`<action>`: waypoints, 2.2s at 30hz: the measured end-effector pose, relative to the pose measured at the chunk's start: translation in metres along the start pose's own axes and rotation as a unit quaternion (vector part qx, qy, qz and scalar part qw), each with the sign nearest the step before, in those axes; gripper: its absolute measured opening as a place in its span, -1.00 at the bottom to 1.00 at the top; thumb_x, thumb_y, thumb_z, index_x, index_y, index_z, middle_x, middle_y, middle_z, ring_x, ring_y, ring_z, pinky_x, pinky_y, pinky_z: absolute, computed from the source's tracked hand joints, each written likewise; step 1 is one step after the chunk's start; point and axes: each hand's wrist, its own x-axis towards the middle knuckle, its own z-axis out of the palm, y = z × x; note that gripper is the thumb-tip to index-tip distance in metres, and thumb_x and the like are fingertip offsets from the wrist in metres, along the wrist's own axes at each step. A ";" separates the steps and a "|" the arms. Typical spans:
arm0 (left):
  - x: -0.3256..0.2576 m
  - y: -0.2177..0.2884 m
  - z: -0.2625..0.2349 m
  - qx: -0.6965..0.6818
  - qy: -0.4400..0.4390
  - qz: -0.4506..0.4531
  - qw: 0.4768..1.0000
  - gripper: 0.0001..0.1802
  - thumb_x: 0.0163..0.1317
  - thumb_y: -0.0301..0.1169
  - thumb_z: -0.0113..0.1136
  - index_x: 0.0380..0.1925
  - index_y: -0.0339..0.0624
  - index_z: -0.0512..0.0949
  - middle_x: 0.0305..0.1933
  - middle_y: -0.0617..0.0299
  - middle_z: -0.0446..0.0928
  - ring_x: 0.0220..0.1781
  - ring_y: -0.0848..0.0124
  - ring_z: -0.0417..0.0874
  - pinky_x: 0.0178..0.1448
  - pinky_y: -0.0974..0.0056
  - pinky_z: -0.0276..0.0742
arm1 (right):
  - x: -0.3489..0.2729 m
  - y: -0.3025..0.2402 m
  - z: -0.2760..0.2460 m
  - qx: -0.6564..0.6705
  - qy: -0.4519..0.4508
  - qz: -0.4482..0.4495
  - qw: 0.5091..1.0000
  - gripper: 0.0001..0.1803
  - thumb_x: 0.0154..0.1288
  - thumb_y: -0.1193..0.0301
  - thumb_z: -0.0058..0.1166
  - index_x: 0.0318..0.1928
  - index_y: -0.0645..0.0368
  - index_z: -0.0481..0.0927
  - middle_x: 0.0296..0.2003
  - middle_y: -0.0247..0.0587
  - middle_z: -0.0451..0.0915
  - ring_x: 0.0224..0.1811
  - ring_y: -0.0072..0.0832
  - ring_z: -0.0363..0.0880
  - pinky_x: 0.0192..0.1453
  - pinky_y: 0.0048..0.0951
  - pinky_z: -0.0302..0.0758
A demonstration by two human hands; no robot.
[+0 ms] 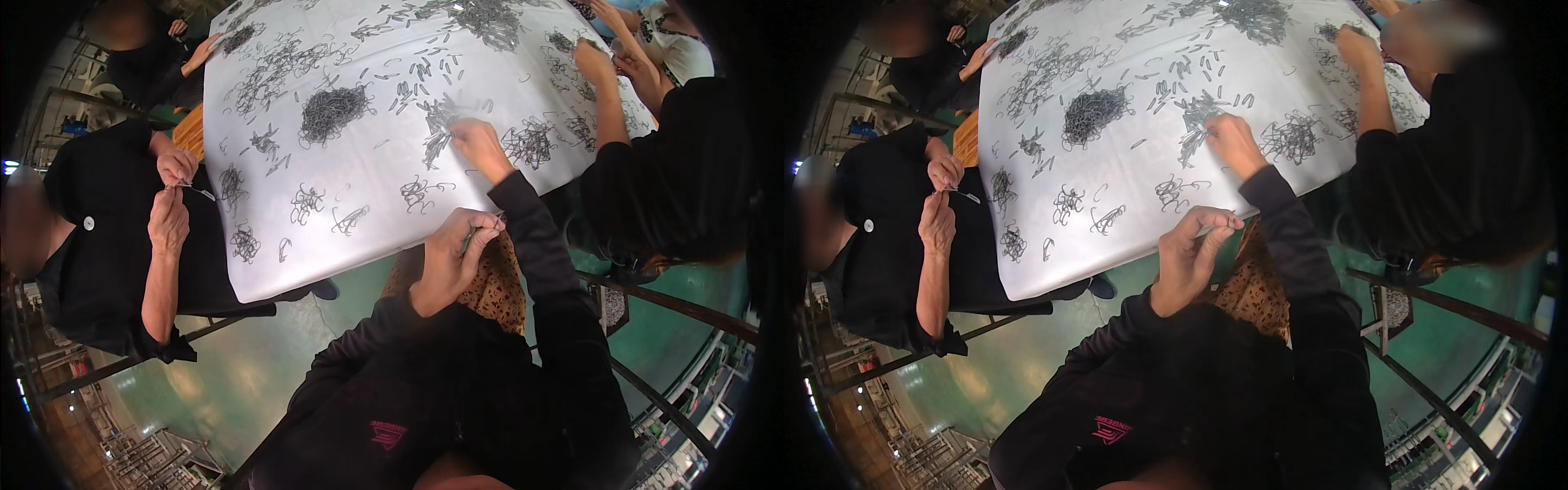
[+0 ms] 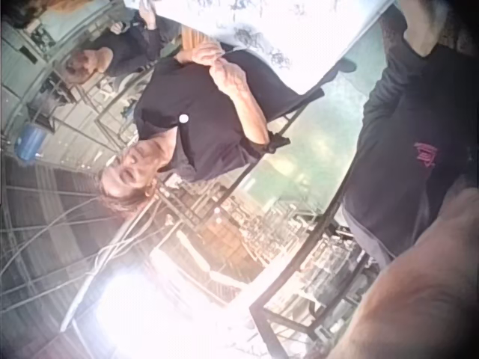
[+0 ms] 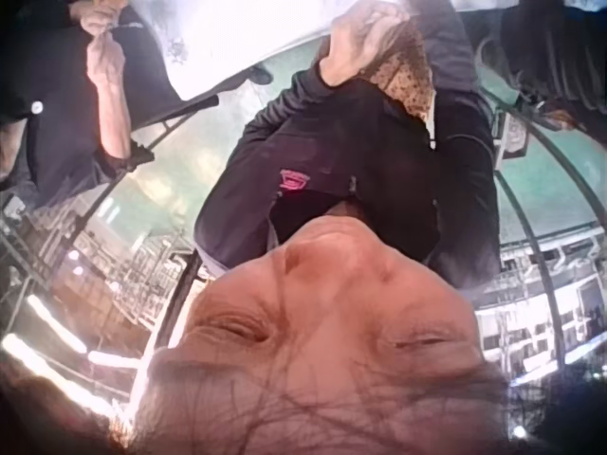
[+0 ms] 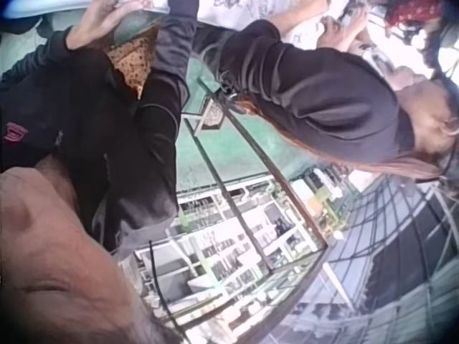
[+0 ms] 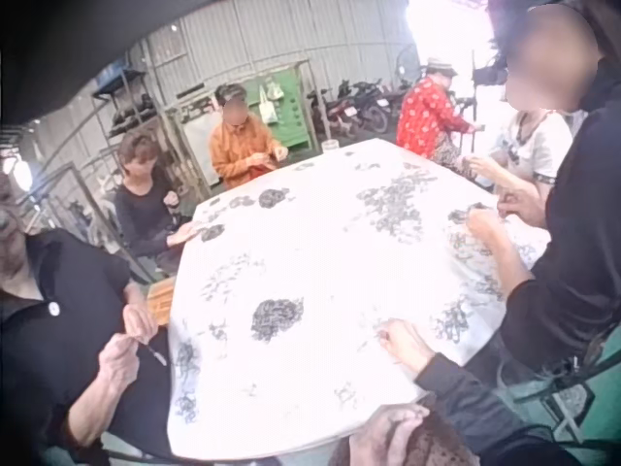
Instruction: The person repeatedly picks small wire pieces from a large white board, bends them by hand, and places them back on the board. Other people at the table perform similar actions. The camera wearer occasionally lifts a hanging wire mesh and returns to handling the small pieces.
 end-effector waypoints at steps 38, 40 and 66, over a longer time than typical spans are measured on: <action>0.030 -0.023 -0.030 0.121 -0.020 0.084 0.989 -0.71 0.16 -0.54 0.29 -0.09 -0.25 0.53 0.02 0.11 0.58 -0.04 0.35 0.62 -0.03 0.32 0.53 | -0.089 -0.140 -0.123 0.383 0.122 0.150 0.903 -0.83 0.09 0.79 0.16 -0.27 0.43 0.65 -0.40 -0.24 0.59 -0.43 -0.61 0.60 -0.34 -0.67 0.50; 0.045 -0.033 -0.050 0.130 0.004 0.082 0.988 -0.49 0.08 -0.57 0.33 0.08 -0.25 0.45 0.17 0.09 0.50 0.08 0.33 0.57 0.04 0.28 0.52 | -0.089 -0.141 -0.123 0.395 0.134 0.150 0.897 -0.83 0.06 0.81 0.14 -0.31 0.43 0.64 -0.42 -0.23 0.58 -0.46 -0.61 0.58 -0.37 -0.69 0.48; 0.175 -0.091 -0.257 0.648 0.066 0.074 0.756 -0.80 0.29 -0.40 0.09 -0.22 -0.29 0.59 -0.35 -0.03 0.62 -0.32 0.09 0.65 -0.21 0.10 0.54 | -0.113 -0.162 -0.123 0.421 0.090 0.148 0.890 -0.80 0.06 0.79 0.17 -0.26 0.40 0.66 -0.38 -0.23 0.61 -0.40 -0.59 0.61 -0.29 -0.63 0.55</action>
